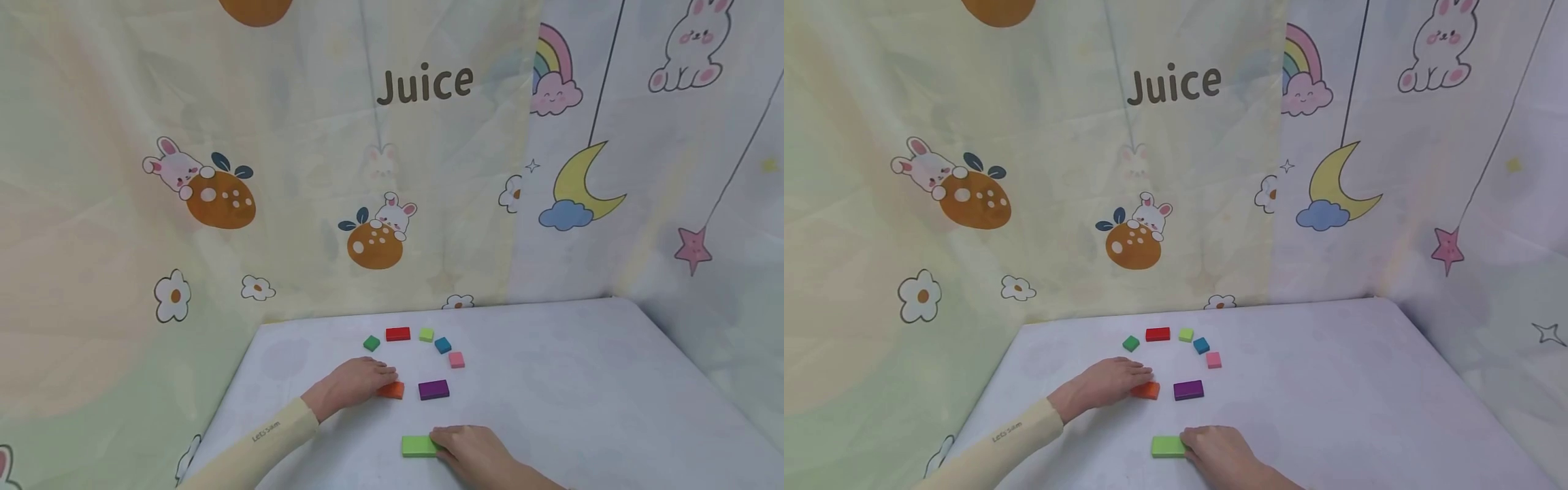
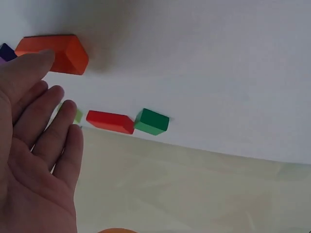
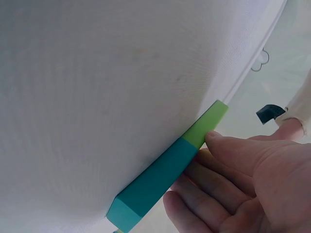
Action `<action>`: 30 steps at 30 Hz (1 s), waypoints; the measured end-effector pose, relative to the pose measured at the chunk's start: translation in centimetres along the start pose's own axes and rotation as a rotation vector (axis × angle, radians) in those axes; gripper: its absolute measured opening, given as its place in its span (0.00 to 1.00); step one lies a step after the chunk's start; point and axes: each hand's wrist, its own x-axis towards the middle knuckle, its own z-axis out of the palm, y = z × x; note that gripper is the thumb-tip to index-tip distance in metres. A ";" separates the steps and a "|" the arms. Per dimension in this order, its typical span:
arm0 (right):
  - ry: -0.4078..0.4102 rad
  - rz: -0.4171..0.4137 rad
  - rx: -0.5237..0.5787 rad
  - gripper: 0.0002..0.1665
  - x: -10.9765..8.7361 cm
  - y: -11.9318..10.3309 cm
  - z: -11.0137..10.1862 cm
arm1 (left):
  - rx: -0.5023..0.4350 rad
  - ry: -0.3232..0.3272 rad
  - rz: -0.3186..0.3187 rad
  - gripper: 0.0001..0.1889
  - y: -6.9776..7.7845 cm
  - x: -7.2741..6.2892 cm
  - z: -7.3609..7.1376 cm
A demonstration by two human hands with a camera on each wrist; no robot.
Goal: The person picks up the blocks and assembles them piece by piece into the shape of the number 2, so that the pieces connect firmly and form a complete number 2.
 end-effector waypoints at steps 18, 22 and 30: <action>0.005 0.009 -0.017 0.20 0.0 -0.3 -0.3 | -0.081 0.005 -0.300 0.22 3.8 0.6 1.0; 0.013 0.008 -0.013 0.19 0.0 -0.3 -0.3 | -0.093 0.041 -0.403 0.17 4.8 1.3 1.6; 0.050 -0.029 -0.011 0.19 -0.1 0.0 -0.2 | -0.093 0.112 -0.568 0.09 7.0 2.0 1.0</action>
